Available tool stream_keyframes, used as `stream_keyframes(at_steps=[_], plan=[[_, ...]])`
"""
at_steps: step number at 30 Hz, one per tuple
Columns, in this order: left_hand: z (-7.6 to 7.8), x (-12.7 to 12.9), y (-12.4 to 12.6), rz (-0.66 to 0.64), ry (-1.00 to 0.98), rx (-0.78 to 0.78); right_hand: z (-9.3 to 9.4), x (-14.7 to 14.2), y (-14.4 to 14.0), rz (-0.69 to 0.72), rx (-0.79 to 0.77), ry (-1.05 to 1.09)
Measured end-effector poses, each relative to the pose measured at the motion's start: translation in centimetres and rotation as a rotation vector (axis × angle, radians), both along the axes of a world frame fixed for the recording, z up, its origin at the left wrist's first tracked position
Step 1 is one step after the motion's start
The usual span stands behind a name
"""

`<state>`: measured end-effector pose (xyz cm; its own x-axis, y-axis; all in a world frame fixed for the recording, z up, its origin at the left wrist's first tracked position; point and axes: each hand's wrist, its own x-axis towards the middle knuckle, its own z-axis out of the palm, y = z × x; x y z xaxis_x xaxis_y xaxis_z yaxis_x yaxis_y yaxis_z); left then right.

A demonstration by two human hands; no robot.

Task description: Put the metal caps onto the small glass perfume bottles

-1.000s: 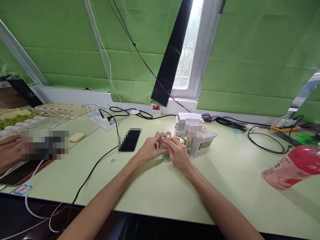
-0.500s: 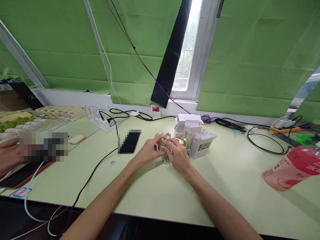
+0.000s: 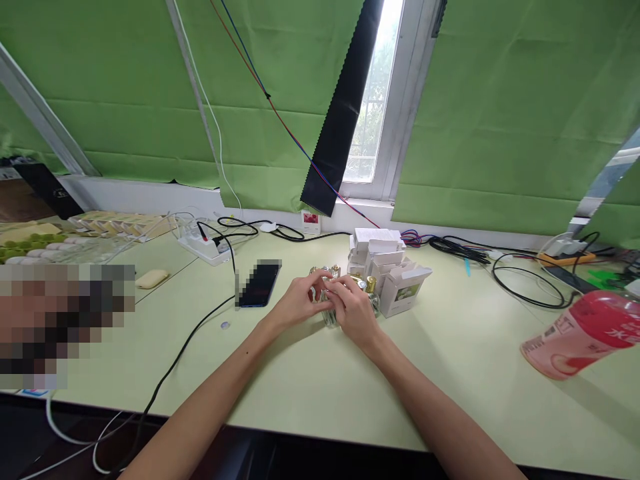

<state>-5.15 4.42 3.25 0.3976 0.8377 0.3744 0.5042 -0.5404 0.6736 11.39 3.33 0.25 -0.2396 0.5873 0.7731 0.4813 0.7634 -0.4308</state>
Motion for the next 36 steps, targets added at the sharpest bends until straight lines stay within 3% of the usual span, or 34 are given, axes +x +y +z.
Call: stream_keyframes(at_steps=[9,16,24,36], plan=[[-0.1,0.0,0.1,-0.001,-0.011,-0.013,0.3,-0.3,0.0,-0.082,-0.017,-0.04],[-0.1,0.0,0.0,-0.029,0.0,-0.011,0.5,0.4,-0.6,0.001,-0.004,0.021],[-0.1,0.0,-0.1,-0.021,0.014,-0.011,0.4,1.2,-0.9,-0.115,0.038,0.141],[-0.5,0.1,0.1,-0.024,0.009,-0.006,0.4,1.3,-0.5,-0.104,-0.003,0.124]])
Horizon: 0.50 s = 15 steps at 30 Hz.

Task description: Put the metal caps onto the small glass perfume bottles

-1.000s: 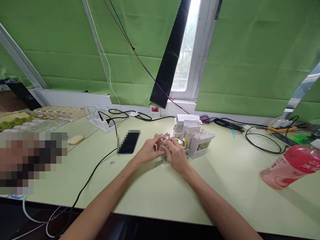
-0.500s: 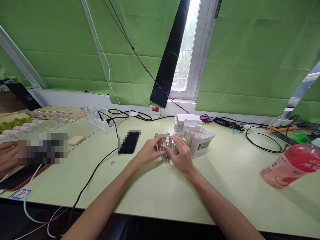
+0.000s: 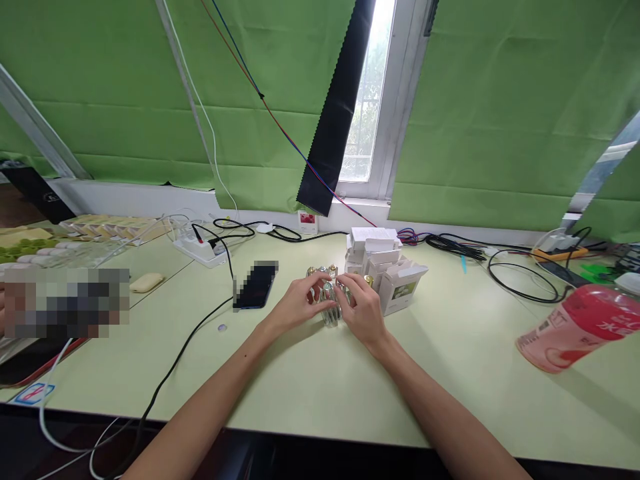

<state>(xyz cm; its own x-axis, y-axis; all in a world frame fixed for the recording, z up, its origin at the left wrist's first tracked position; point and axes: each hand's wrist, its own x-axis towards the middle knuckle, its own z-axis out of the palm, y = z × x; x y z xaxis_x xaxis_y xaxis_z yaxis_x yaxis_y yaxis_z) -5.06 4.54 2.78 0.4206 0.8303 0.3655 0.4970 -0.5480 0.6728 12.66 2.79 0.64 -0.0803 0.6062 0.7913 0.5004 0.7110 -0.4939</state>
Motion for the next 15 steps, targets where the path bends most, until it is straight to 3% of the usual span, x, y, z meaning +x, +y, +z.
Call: stream_keyframes(at_steps=[15], plan=[[0.4,0.4,-0.4,-0.004,-0.009,0.013,-1.1,-0.5,0.7,0.064,-0.036,-0.041]])
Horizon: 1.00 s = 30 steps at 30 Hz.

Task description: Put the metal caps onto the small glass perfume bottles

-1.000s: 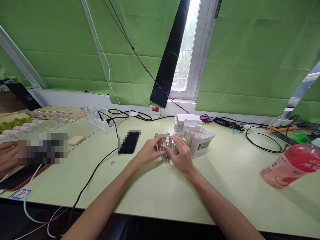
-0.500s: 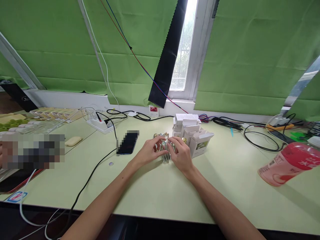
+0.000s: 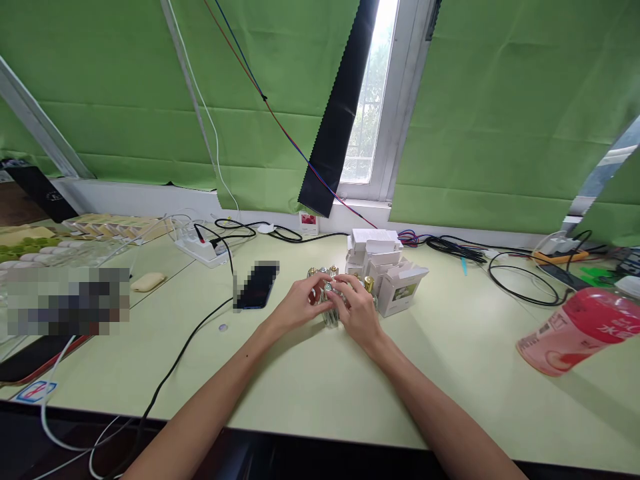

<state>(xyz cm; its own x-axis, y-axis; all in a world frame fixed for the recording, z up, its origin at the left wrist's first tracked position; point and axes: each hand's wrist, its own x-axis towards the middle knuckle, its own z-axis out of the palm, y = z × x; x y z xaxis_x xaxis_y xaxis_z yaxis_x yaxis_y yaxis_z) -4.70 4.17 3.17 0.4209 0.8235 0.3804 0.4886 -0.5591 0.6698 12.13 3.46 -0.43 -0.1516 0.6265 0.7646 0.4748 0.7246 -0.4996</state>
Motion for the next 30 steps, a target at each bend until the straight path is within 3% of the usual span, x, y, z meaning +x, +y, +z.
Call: stream_keyframes(at_steps=[12,19,22,25,28,30], plan=[[-0.1,-0.1,0.0,0.009,-0.013,-0.007,0.0,0.0,-0.1,-0.013,0.011,-0.002],[1.8,-1.7,-0.4,-0.005,-0.011,-0.076,0.5,0.3,-1.0,-0.072,0.136,0.069],[2.1,-3.8,-0.6,0.181,0.123,-0.016,0.6,0.3,-1.2,-0.102,0.173,0.088],[2.2,-6.1,-1.7,0.498,0.45,0.005,0.7,0.2,-1.2,-0.115,0.186,0.091],[2.3,-8.0,-3.6,0.833,0.747,-0.136,0.7,0.1,-1.3,-0.112,0.191,0.095],[2.1,-9.0,-4.9,0.907,0.855,-0.263,0.7,0.1,-1.3,-0.108,0.189,0.099]])
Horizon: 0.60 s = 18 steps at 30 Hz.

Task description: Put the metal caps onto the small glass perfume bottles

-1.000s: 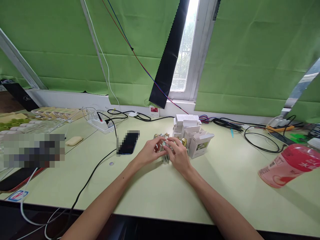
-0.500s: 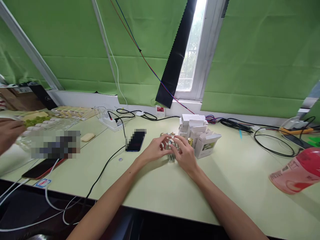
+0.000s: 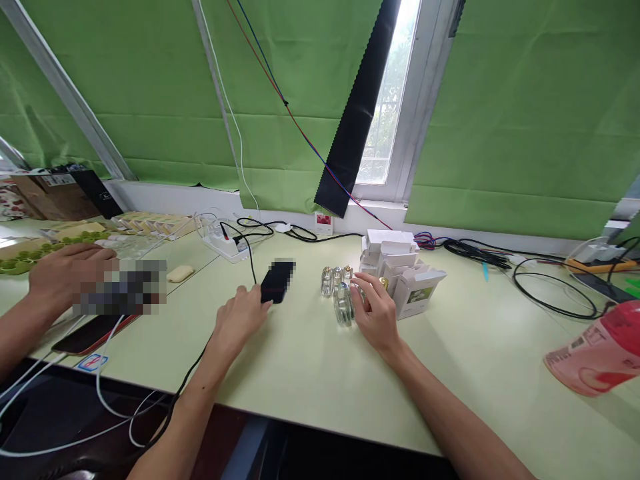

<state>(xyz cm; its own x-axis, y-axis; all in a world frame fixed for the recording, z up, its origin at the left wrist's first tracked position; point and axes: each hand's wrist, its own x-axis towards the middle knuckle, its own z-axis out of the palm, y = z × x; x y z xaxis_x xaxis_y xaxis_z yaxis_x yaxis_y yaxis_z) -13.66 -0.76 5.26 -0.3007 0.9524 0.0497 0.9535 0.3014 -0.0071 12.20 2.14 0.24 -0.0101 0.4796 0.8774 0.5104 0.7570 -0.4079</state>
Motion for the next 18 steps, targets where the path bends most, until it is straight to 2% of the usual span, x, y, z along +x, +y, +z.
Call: stream_keyframes(at_steps=[2,4,8,11,14,18], plan=[[-0.5,-0.8,-0.9,0.049,0.013,-0.09,0.0,0.0,0.0,0.002,-0.006,-0.002],[-1.3,-1.4,-1.3,0.035,0.005,-0.123,0.0,0.0,0.0,0.001,-0.007,-0.001],[-3.2,-1.7,-1.5,-0.054,0.027,-0.111,0.0,0.0,0.0,0.001,-0.008,0.003],[-4.0,-1.0,-1.3,-0.137,-0.006,-0.042,0.0,0.0,0.1,0.004,-0.02,0.006],[-3.5,0.5,-0.5,-0.329,-0.133,0.063,-0.1,-0.1,0.1,0.006,-0.031,0.001],[-0.7,4.1,2.5,-0.515,-0.286,0.287,-0.1,-0.1,0.2,0.016,-0.031,0.001]])
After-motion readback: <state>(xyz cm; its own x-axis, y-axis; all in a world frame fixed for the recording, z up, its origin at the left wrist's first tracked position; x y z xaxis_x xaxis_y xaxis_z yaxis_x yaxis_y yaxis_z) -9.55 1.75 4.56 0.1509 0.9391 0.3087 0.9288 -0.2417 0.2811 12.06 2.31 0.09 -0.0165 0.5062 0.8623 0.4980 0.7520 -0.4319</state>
